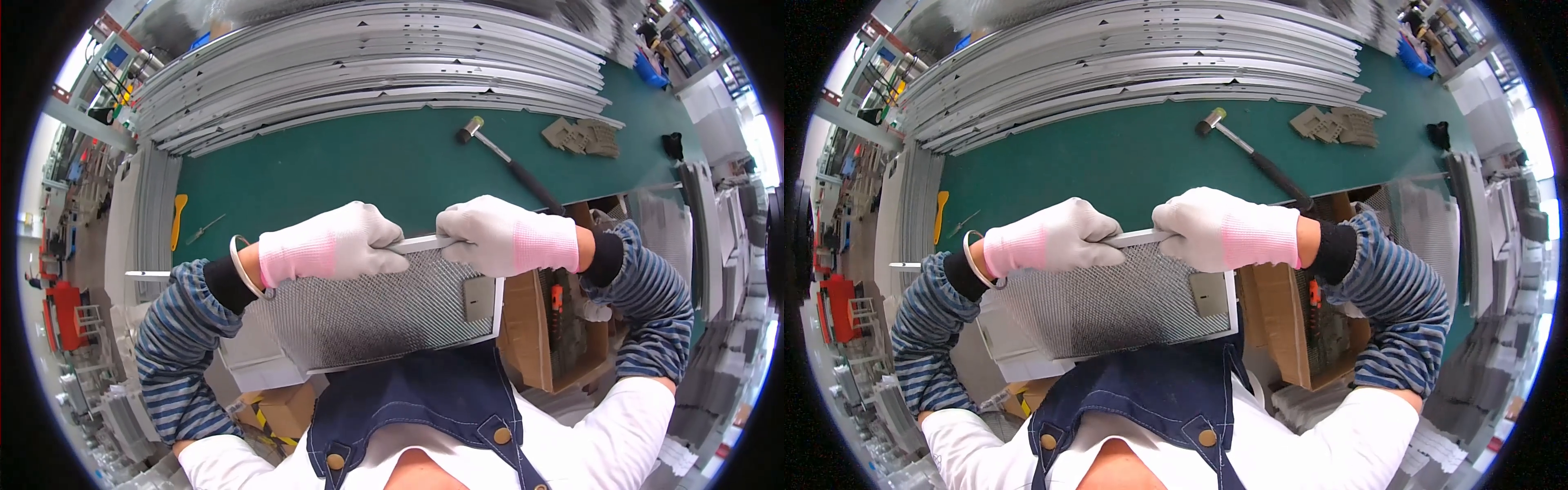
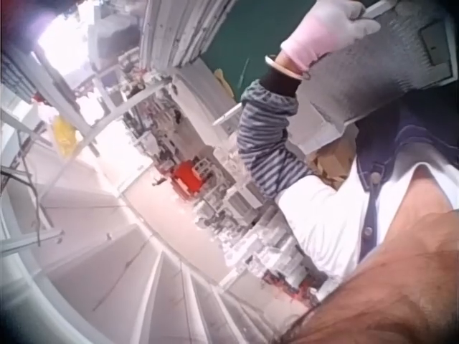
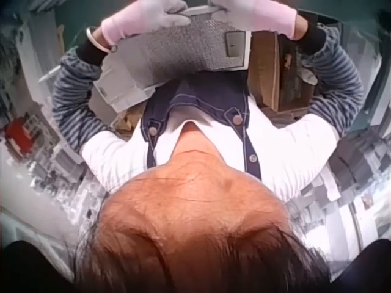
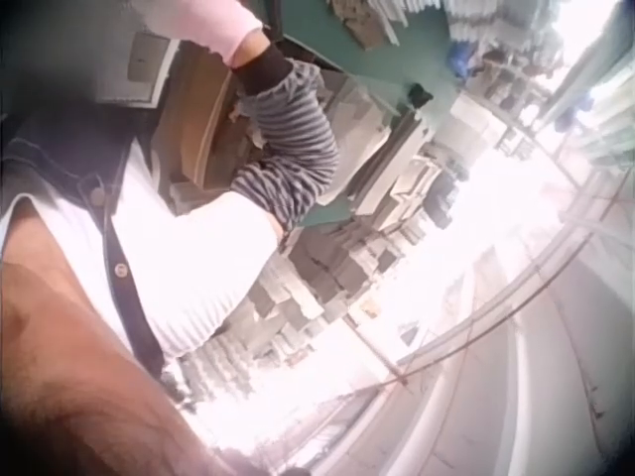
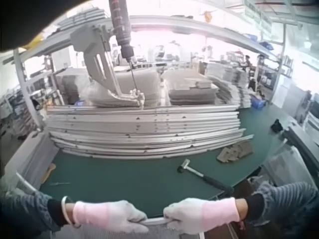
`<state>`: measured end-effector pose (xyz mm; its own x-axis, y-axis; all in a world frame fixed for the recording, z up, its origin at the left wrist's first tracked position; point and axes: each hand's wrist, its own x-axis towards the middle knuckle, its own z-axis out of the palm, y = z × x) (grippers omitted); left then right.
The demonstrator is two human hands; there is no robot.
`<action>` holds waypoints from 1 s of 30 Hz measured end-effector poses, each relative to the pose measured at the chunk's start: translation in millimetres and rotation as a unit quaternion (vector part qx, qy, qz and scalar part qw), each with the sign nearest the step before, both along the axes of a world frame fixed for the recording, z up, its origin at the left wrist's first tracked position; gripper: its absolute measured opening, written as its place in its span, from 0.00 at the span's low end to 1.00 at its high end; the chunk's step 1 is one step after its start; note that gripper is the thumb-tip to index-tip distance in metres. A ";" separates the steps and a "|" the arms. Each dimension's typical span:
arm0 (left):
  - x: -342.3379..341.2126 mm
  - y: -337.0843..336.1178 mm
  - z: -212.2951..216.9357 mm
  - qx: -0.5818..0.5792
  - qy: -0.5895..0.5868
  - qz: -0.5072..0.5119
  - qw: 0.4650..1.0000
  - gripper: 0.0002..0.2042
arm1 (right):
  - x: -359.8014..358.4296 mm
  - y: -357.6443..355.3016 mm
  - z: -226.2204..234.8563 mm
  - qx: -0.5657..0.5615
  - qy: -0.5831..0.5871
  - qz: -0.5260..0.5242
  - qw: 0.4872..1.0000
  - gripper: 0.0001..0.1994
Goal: The worker is assembling metal mesh filters by inserting the mesh into aluminum frames and securing components using a power drill and small screws.
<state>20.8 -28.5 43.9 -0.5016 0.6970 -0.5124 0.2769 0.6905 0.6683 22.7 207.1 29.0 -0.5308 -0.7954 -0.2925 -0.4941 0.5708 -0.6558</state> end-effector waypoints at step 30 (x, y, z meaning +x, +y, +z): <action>30.7 -51.0 -53.4 0.161 0.139 0.016 0.977 0.10 | -15.9 -51.7 -10.2 0.085 -0.165 0.052 0.981 0.11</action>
<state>51.5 -79.5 -9.5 -0.6147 0.7810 -0.1105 0.4598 0.4686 0.7543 6.8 155.4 18.8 -0.3037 -0.7652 -0.5676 -0.3321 0.6434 -0.6897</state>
